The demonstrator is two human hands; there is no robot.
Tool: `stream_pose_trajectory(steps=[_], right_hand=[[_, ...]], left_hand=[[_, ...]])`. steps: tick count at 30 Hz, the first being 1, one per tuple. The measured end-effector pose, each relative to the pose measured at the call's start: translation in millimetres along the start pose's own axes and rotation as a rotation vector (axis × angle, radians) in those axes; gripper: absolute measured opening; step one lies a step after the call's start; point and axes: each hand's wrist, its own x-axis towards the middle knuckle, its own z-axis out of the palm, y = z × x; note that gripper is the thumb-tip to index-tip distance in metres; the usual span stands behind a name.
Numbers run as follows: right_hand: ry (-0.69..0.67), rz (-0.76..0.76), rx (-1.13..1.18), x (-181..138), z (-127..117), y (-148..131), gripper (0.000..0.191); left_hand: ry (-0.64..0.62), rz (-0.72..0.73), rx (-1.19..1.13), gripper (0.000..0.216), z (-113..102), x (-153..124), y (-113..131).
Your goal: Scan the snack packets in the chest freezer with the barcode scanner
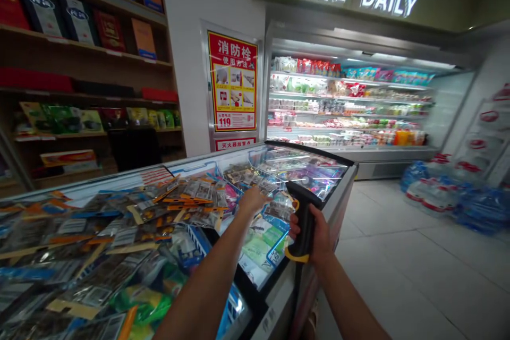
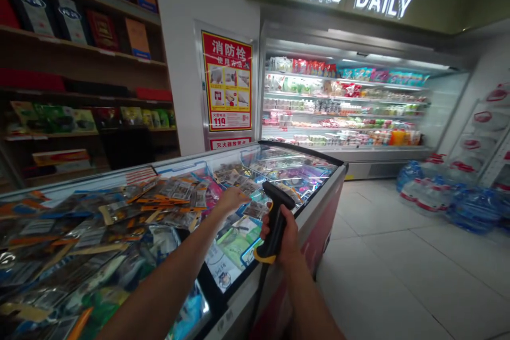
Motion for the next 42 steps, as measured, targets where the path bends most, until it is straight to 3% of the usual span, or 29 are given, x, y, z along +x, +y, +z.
stream_pose_trajectory(steps=[3,7,10,13,15,20,25,32,37,42], right_hand=[[0.009,-0.019,0.011,0,0,1,0.026],[-0.003,-0.01,0.018,-1,-1,1,0.027],[-0.011,0.0,0.022,-1,0,1,0.026],[-0.005,0.024,0.002,1,2,2,0.028],[-0.008,0.06,-0.019,5,3,3,0.029],[-0.022,0.138,-0.049,17,7,5,0.031],[-0.057,0.23,-0.119,18,5,7,0.033],[-0.041,0.142,-0.045,14,0,6,0.031],[0.011,0.084,0.007,11,1,3,0.031],[0.024,0.05,0.035,10,2,2,0.029]], left_hand=[[-0.092,0.047,0.116,0.051,9,-10,13],[-0.149,-0.006,-0.094,0.022,13,-7,12],[-0.057,-0.116,-0.428,0.01,-3,1,-6],[0.085,-0.266,-0.882,0.016,-22,7,-21],[0.165,-0.29,-1.09,0.017,-31,10,-26],[0.377,-0.244,-1.407,0.016,-38,23,-25],[0.494,-0.205,-1.558,0.016,-38,33,-30],[0.454,-0.189,-1.367,0.014,-13,41,-34],[0.41,0.059,-0.947,0.023,-4,42,-30],[0.178,0.377,-0.305,0.037,-4,23,-15]])
